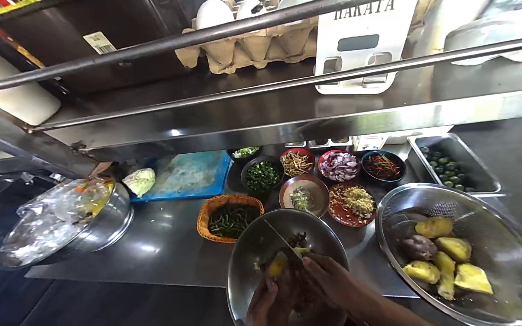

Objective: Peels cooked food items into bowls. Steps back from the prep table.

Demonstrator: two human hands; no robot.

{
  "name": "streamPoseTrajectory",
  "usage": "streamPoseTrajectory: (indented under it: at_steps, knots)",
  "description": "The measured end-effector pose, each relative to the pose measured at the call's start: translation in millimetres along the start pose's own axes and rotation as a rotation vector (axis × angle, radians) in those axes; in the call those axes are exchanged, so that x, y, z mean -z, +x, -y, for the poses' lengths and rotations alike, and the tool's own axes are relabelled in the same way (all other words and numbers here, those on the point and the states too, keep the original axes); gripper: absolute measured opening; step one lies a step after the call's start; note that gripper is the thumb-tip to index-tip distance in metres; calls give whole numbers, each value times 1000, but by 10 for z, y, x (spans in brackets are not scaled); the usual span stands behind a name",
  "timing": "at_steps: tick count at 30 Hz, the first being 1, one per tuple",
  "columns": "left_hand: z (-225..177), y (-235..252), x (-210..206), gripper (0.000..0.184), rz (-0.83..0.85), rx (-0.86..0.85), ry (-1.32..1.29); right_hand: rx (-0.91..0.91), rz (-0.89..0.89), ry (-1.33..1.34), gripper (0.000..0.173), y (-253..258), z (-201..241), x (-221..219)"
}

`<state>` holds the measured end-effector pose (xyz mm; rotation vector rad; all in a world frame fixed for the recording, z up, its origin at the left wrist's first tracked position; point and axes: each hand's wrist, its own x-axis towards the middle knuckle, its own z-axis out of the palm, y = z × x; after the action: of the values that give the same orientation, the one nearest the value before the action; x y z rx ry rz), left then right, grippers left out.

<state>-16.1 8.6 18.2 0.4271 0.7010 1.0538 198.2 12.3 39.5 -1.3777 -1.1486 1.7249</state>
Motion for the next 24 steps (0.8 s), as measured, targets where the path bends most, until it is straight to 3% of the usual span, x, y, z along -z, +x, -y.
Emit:
streamPoseTrajectory:
  at_steps: [5,8,12,18,24]
  knots:
    - [117,59,-400,34,-289,-120,-74,261,16,-493,68,-135,-27,-185]
    - [96,28,-595,43,-339,-125,-121,276,-14,-704,77,-162,80,-258]
    - [32,22,-639,40,-312,-157,-128,424,-170,-844,70,-177,96,-277]
    - [12,-74,-768,49,-207,-140,-239,528,-174,-841,76,-233,121,-267]
    - [24,-19,-660,29,-134,-232,-165,755,-459,-892,58,-56,-30,-289]
